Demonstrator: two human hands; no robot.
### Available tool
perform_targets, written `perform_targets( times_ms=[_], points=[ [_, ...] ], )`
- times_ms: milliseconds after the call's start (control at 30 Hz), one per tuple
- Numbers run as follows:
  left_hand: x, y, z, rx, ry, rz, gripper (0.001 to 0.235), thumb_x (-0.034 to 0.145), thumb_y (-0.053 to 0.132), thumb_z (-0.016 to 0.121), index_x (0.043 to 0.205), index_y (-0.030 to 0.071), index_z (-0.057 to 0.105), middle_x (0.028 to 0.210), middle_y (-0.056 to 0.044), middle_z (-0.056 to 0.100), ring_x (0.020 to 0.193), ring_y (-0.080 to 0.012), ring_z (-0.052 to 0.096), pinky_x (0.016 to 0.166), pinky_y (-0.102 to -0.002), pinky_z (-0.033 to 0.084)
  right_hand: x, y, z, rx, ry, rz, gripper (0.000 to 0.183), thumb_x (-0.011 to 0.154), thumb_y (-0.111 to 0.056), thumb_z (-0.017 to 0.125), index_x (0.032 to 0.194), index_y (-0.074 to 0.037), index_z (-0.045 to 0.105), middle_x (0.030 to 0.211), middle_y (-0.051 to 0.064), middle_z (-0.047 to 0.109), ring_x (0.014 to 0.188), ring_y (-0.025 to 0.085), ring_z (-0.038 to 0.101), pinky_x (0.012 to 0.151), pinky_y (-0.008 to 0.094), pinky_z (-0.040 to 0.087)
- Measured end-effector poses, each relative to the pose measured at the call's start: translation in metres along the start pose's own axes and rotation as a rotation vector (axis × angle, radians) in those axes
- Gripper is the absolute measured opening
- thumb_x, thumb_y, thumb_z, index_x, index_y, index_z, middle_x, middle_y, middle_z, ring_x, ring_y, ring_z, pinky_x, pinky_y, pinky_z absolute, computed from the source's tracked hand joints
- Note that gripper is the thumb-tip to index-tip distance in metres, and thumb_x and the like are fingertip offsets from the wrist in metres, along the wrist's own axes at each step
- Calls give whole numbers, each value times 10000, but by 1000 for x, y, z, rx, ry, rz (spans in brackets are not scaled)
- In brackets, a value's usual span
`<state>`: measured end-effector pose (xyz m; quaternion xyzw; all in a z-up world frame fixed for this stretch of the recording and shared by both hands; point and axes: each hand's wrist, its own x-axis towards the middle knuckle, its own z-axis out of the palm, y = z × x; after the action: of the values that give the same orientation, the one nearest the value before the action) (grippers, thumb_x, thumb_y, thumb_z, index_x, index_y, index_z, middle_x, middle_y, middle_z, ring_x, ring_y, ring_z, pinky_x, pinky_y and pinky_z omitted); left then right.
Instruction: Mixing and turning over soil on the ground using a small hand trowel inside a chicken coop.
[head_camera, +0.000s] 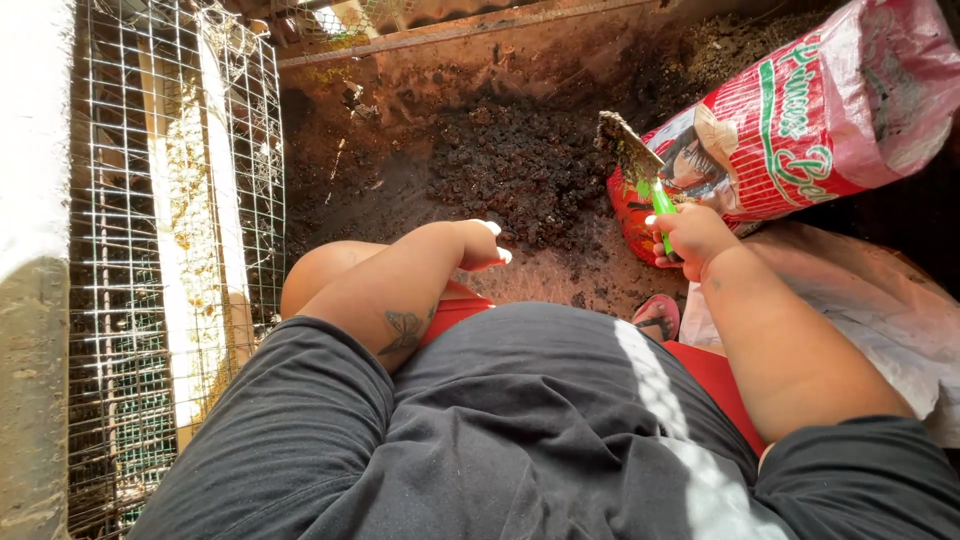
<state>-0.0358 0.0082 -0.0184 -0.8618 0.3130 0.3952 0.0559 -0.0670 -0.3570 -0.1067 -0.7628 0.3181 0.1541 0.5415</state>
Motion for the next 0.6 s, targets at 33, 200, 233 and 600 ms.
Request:
perform_targets(
  times_ms=[33,200,233,600],
  points=[
    [-3,2,-1,19,-14,-13,657,966,402,403,1429,-36,559,1341,-209,679,1291,-323,640,1121,-432,482,-3,0,-2,68,-26,30,328,913,-149,649,1205,-27,564,744,85,556,539,177,631,478,386,621],
    [14,-18,12,-53,10,-39,651,957,448,402,1377,-16,581,1275,-190,711,1251,-314,667,1112,-444,481,-50,-30,-10,238,-127,74,259,959,-186,645,1148,-86,500,730,21,534,552,103,586,503,289,576],
    [6,-16,4,-75,1,-49,655,955,420,396,1387,-41,566,1295,-204,700,1266,-321,657,1119,-446,474,-60,-38,-11,289,-137,92,227,968,-186,611,1129,-101,476,738,4,511,560,94,556,502,267,539],
    [32,-41,8,69,-78,-81,613,952,329,404,1445,-13,530,1449,-184,608,1341,-313,606,1152,-444,464,-26,0,28,473,-284,192,254,948,-193,693,1065,-142,473,754,45,540,568,135,536,477,278,490]
  ],
)
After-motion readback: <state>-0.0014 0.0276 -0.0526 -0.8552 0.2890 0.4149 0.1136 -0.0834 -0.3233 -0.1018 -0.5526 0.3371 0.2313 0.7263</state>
